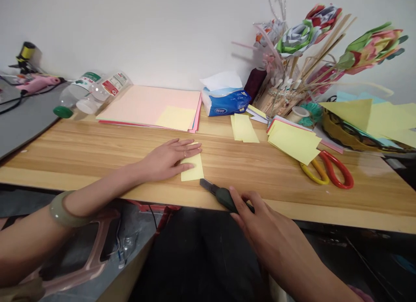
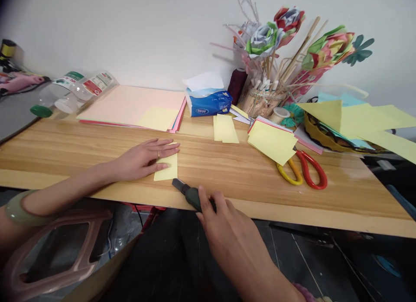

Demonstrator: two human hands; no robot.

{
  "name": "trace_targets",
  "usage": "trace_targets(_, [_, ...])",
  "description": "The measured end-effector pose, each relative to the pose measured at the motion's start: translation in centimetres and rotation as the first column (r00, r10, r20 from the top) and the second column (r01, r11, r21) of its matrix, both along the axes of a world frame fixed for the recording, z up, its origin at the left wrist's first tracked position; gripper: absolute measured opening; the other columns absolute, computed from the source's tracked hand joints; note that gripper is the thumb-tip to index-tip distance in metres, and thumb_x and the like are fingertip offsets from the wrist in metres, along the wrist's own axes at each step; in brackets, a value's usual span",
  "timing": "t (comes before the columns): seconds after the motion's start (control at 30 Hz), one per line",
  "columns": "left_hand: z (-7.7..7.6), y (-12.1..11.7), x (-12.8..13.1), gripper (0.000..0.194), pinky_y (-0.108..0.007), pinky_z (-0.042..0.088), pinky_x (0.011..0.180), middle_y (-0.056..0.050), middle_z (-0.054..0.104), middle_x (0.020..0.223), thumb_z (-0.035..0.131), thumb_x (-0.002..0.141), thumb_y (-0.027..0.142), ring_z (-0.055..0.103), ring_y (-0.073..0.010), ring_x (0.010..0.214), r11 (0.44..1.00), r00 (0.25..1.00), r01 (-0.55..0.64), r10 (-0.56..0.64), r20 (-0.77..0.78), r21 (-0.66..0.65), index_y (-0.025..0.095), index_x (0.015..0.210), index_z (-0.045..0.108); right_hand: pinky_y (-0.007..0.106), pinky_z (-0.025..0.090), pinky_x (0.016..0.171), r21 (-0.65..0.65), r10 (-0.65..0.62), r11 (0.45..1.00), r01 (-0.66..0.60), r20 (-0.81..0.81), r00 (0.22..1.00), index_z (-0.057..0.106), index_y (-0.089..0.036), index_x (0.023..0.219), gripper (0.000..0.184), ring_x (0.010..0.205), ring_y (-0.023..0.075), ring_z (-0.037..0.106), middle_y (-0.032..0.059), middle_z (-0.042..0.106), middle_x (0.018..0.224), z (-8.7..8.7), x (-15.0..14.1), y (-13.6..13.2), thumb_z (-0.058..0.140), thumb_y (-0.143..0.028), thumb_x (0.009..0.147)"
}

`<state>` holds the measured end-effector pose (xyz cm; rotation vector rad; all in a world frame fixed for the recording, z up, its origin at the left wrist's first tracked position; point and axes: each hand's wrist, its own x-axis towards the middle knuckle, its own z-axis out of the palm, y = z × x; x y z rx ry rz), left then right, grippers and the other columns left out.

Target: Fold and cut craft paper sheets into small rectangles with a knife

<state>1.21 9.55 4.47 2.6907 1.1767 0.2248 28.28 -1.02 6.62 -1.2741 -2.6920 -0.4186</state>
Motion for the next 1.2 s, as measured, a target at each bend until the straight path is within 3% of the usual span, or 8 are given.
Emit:
trace_targets(0.17, [0.1, -0.3, 0.1, 0.051, -0.043, 0.017, 0.111, 0.0, 0.028, 0.15, 0.027, 0.095, 0.054, 0.023, -0.0204, 0.138, 0.999, 0.998, 0.013, -0.011, -0.068, 0.031, 0.031, 0.14, 0.033, 0.026, 0.032, 0.033, 0.084, -0.086, 0.993, 0.079, 0.087, 0.992, 0.054, -0.017, 0.123, 0.043, 0.04, 0.0148, 0.053, 0.004, 0.055, 0.07, 0.4, -0.3, -0.6, 0.021, -0.027, 0.096])
trace_targets(0.33, [0.3, -0.3, 0.1, 0.054, -0.043, 0.016, 0.111, -0.001, 0.026, 0.15, 0.027, 0.093, 0.058, 0.022, -0.0206, 0.138, 1.0, 0.996, 0.014, -0.012, -0.09, 0.017, 0.031, 0.14, 0.032, 0.027, 0.022, 0.032, 0.103, -0.077, 0.993, 0.065, 0.119, 0.99, 0.053, -0.017, 0.122, 0.044, 0.034, 0.0128, 0.045, 0.001, 0.05, 0.062, 0.3, -0.4, -0.7, 0.02, -0.026, 0.096])
trace_targets(0.7, [0.3, -0.3, 0.0, 0.054, -0.044, 0.017, 0.111, 0.0, 0.023, 0.151, 0.025, 0.094, 0.058, 0.02, -0.021, 0.139, 1.0, 0.992, 0.019, -0.018, -0.124, 0.009, 0.032, 0.141, 0.029, 0.028, 0.027, 0.034, 0.127, -0.039, 0.992, 0.024, 0.113, 0.993, 0.049, -0.011, 0.124, 0.041, 0.035, 0.0134, 0.044, 0.0018, 0.051, 0.063, 0.1, -0.1, -0.5, 0.023, -0.025, 0.095])
trace_targets(1.2, [0.3, -0.3, 0.1, 0.056, -0.043, 0.015, 0.111, 0.0, 0.023, 0.151, 0.022, 0.094, 0.058, 0.019, -0.0208, 0.139, 1.0, 0.991, 0.023, -0.021, -0.134, 0.013, 0.029, 0.142, 0.03, 0.028, 0.024, 0.034, 0.116, -0.059, 0.992, 0.046, 0.113, 0.992, 0.048, -0.012, 0.124, 0.04, 0.033, 0.0128, 0.045, 0.0014, 0.051, 0.065, -0.1, -0.8, 0.9, 0.023, -0.024, 0.095])
